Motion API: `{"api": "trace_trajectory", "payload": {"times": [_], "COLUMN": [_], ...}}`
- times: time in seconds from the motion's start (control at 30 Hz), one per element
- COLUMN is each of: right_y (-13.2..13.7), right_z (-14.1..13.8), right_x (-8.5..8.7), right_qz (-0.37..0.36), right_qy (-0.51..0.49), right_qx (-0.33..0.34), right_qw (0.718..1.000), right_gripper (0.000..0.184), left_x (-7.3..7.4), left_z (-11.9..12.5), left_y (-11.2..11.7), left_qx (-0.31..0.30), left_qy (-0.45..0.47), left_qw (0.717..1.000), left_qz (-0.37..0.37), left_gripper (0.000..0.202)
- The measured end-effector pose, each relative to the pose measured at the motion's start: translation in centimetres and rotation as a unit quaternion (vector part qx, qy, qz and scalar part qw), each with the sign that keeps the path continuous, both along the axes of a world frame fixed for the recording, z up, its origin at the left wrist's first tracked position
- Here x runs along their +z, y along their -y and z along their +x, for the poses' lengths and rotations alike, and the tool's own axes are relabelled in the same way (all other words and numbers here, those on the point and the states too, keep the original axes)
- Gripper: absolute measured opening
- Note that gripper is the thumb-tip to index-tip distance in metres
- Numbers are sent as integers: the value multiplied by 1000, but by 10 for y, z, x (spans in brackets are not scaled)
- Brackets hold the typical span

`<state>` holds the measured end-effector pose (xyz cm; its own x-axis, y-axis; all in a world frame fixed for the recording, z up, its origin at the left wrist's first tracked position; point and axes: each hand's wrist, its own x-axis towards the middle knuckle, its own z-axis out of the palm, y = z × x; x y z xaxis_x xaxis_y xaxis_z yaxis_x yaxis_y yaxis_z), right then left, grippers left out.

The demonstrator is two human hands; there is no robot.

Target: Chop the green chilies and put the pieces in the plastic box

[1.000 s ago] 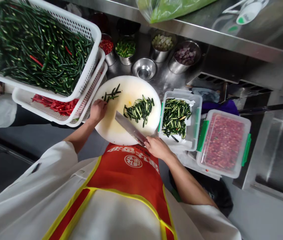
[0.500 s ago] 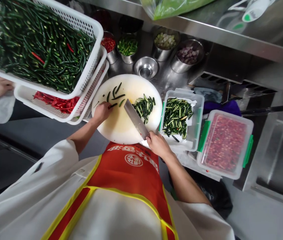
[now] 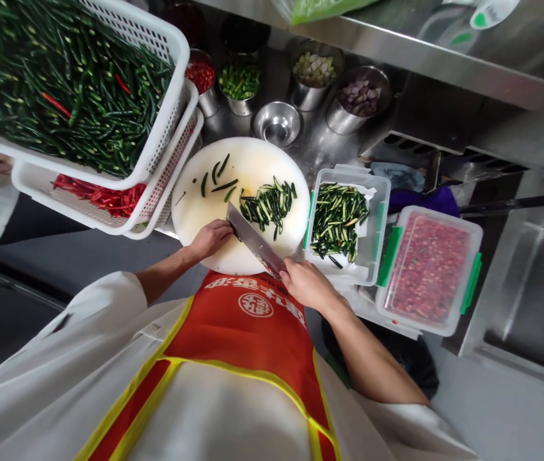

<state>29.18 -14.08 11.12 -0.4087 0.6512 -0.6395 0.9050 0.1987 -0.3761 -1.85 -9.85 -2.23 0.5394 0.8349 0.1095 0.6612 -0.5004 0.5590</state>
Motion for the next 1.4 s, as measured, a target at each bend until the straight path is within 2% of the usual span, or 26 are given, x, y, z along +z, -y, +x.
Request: {"api": "trace_trajectory", "payload": {"times": [0.13, 0.33, 0.4, 0.47, 0.53, 0.6, 0.67, 0.73, 0.87, 0.97, 1.1, 1.17, 1.27, 1.33, 1.4], "right_y": [-5, -16, -18, -17, -10, 0, 11, 21, 28, 25, 18, 14, 11, 10, 9], "right_z": [-9, -60, -62, -51, -33, -16, -4, 0, -7, -12, -8, -8, -12, -16, -17], "right_x": [1, -30, -36, -36, -32, -26, -20, -16, -17, -22, -26, -26, -22, -18, -12], "right_qz": [-7, 21, 29, 37, 46, 47, 41, 32, 30, 32, 34, 38, 34, 26, 15], "right_qy": [19, 15, 11, 9, 14, 15, 9, 2, 13, 23, 35, 38, 29, 21, 18], "right_qx": [29, -13, -30, -47, -64, -61, -32, 11, 52, 5, -88, -107, -102, -87, -74], "right_qw": [999, 1000, 999, 998, 997, 997, 999, 999, 998, 999, 995, 993, 994, 996, 997], "right_gripper": [19, 22, 23, 24, 24, 24, 23, 22, 22, 22, 20, 19, 19, 18, 18], "left_x": [-5, -10, -7, -2, 6, 15, 22, 28, 38, 42, 40, 34, 22, 13, 6], "left_z": [-5, -6, -7, -9, -11, -10, -5, 4, 15, 4, -19, -22, -13, -4, 2], "left_y": [1, 3, 2, -3, -14, -33, -56, -77, -100, -98, -77, -61, -38, -27, -19], "left_qx": [1, -3, -9, 1, 50, 134, 209, 231, 178, 134, 85, 23, -77, -100, -97], "left_qy": [16, 9, 9, 16, 20, 8, -27, -79, -173, -209, -217, -187, -116, -76, -46], "left_qw": [1000, 1000, 1000, 1000, 998, 990, 976, 966, 962, 963, 970, 981, 990, 992, 994], "left_qz": [6, 5, 6, 0, -15, -33, -55, -83, -114, -105, -76, -53, -15, 10, 30], "left_gripper": [26, 28, 28, 26, 22, 19, 17, 16, 19, 22, 23, 22, 25, 27, 28]}}
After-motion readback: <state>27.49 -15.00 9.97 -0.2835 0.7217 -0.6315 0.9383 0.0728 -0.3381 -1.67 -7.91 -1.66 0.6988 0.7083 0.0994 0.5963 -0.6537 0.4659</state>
